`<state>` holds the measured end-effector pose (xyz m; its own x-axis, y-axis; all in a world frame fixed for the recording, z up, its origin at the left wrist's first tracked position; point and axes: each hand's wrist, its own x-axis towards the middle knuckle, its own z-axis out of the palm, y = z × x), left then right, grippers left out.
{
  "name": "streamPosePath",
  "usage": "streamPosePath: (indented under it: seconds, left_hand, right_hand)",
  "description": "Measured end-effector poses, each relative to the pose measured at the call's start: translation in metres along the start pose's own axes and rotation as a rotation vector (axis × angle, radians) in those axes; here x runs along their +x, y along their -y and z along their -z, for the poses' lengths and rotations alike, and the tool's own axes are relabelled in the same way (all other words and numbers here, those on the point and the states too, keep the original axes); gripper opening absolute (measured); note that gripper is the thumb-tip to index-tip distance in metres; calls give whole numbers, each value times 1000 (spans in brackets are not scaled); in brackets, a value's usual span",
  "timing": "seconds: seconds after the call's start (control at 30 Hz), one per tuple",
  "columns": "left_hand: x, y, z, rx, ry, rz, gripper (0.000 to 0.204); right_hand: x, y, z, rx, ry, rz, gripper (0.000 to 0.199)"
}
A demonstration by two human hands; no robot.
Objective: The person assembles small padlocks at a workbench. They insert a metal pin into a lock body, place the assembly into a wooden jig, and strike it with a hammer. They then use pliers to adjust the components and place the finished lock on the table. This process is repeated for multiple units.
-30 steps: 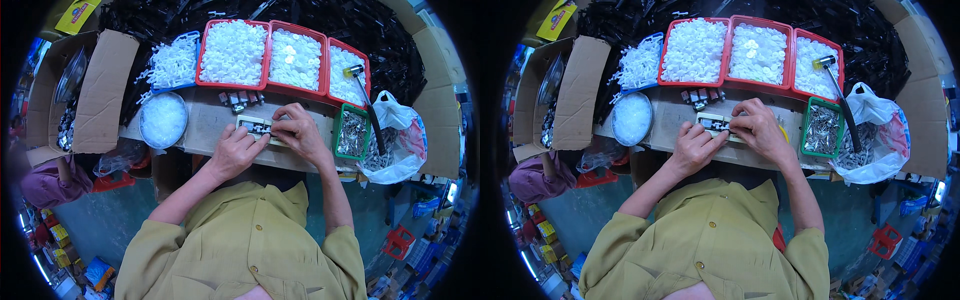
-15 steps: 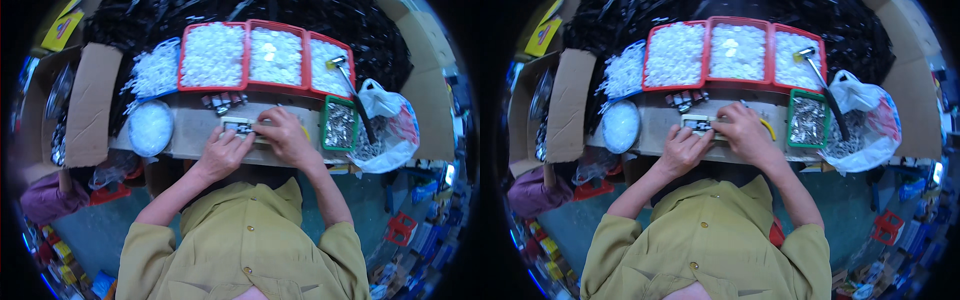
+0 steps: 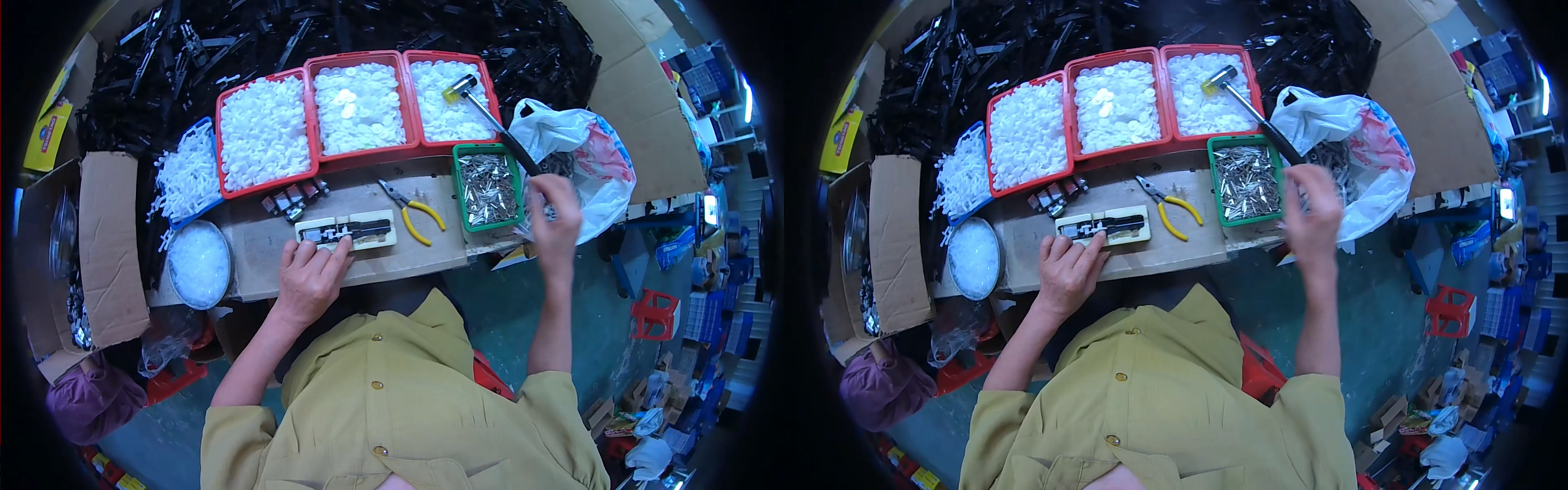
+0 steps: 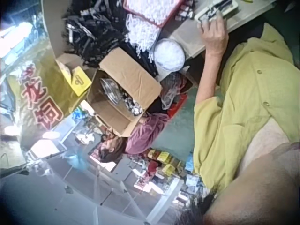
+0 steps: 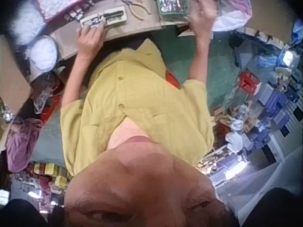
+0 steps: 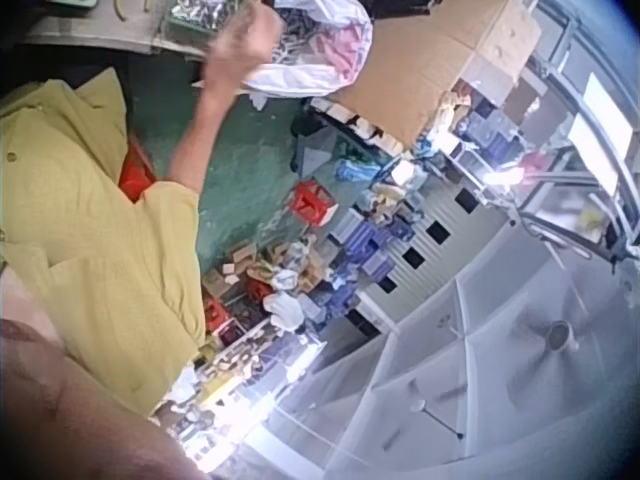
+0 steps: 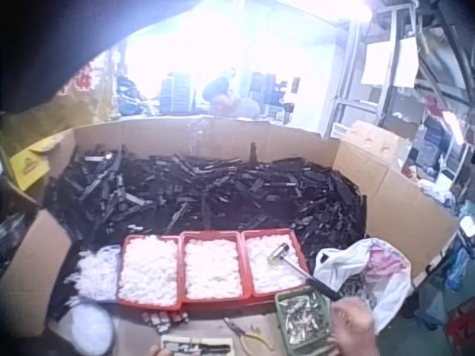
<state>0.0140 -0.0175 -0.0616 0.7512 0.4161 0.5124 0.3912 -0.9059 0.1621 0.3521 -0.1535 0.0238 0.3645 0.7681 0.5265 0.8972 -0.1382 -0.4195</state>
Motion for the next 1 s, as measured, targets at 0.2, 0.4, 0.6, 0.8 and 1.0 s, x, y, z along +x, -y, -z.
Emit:
streamPosePath:
  seconds: [0.2, 0.4, 0.6, 0.8, 1.0]
  left_hand:
    - [0, 0, 3, 21, 27, 8, 42]
    - [2, 0, 5, 38, 25, -22, 43]
    - [-5, -1, 5, -1, -12, -16, 43]
    - [-10, 7, 25, -16, -40, 23, 44]
    - [10, 71, 75, 123, -132, 219, 25]
  right_hand:
    - [2, -127, 30, -530, 77, -186, 18]
    - [4, -153, 17, -562, 173, -220, 15]
    - [8, -163, 17, -227, 77, -230, 15]
    - [18, -201, 24, 313, -82, -417, 23]
    - [22, -178, 28, 784, -144, -541, 21]
